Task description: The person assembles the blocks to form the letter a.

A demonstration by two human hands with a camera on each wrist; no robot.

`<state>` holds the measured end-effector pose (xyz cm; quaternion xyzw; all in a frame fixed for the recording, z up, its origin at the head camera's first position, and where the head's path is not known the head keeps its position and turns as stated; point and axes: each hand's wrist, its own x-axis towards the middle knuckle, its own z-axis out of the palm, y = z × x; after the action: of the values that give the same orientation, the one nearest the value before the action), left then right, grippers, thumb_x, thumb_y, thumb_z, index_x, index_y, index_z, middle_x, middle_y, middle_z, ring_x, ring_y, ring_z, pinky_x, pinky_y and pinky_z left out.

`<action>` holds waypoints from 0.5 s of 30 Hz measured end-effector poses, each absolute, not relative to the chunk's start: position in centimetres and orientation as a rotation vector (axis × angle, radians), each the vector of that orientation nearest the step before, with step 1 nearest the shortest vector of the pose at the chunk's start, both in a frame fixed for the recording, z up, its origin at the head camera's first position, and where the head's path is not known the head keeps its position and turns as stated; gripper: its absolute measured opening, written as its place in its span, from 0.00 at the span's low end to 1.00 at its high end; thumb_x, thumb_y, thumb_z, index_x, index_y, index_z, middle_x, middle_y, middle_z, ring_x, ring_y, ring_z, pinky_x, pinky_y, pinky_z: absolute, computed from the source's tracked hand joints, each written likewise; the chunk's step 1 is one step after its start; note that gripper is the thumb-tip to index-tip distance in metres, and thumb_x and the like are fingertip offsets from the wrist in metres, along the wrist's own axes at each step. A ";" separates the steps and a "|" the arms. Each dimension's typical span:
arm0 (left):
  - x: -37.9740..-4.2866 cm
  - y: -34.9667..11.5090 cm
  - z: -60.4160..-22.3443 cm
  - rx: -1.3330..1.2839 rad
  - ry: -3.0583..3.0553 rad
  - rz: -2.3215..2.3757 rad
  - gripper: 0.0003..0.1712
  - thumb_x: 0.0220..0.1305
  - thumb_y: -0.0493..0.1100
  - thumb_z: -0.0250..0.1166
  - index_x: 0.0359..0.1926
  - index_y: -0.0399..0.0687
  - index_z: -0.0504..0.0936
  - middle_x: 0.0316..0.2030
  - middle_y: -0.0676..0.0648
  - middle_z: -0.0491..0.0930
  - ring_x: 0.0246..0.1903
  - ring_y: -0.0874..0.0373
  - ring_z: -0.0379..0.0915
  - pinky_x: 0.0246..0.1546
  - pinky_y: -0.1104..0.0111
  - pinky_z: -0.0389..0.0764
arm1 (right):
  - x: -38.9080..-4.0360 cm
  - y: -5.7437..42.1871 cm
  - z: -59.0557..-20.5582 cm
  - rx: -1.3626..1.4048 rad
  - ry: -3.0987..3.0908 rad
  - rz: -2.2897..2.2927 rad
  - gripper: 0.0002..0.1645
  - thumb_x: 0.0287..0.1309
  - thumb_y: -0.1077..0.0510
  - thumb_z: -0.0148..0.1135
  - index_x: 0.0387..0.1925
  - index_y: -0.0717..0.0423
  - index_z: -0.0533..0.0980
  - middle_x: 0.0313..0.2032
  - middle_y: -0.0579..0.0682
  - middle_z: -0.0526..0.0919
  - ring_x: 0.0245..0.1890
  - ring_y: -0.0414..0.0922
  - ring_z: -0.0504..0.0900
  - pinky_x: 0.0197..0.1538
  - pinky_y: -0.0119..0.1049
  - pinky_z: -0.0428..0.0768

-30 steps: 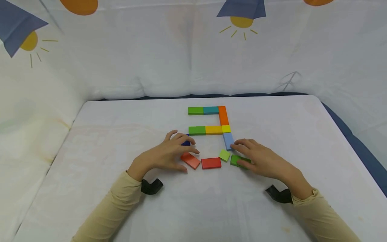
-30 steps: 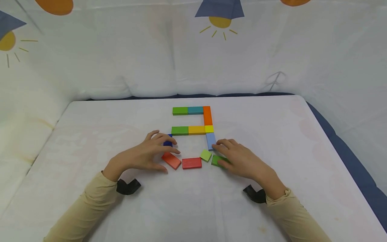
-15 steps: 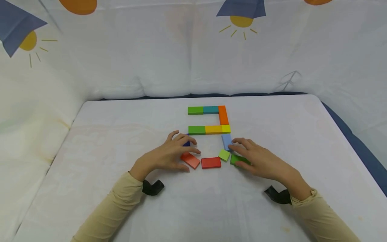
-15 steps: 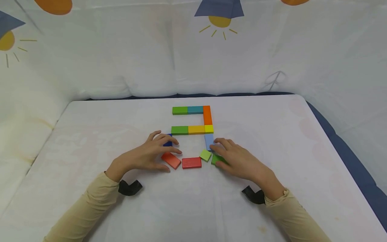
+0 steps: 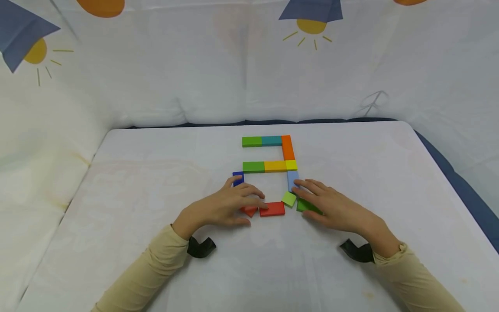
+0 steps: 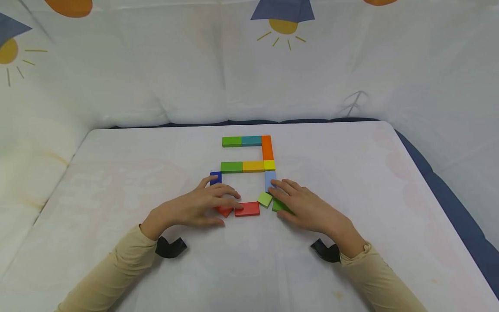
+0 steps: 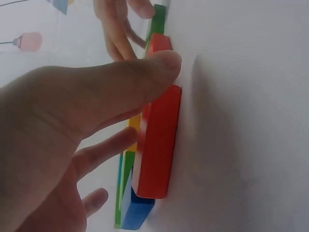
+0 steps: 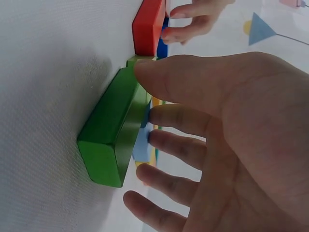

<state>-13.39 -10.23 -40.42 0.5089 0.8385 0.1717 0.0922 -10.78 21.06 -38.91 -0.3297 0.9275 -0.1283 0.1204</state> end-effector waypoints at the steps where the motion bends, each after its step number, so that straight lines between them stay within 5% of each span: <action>1: -13.4 -10.2 -40.4 1.508 2.486 0.508 0.28 0.56 0.51 0.69 0.59 0.61 0.74 0.59 0.54 0.71 0.63 0.57 0.62 0.64 0.42 0.51 | -10.8 21.0 -39.0 -0.964 2.711 -0.373 0.39 0.61 0.48 0.59 0.70 0.49 0.58 0.72 0.51 0.57 0.70 0.54 0.57 0.62 0.60 0.67; 15: -13.3 -9.9 -40.7 1.499 2.503 0.484 0.28 0.59 0.53 0.65 0.61 0.60 0.73 0.58 0.55 0.72 0.62 0.59 0.63 0.67 0.41 0.46 | -11.0 20.9 -39.4 -0.976 2.717 -0.397 0.38 0.61 0.49 0.59 0.70 0.46 0.59 0.71 0.51 0.57 0.68 0.53 0.61 0.61 0.57 0.70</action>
<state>-13.28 -9.94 -40.70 0.5048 0.8427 0.1631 0.0920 -11.01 20.92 -39.42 -0.3328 0.9263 -0.1353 0.1133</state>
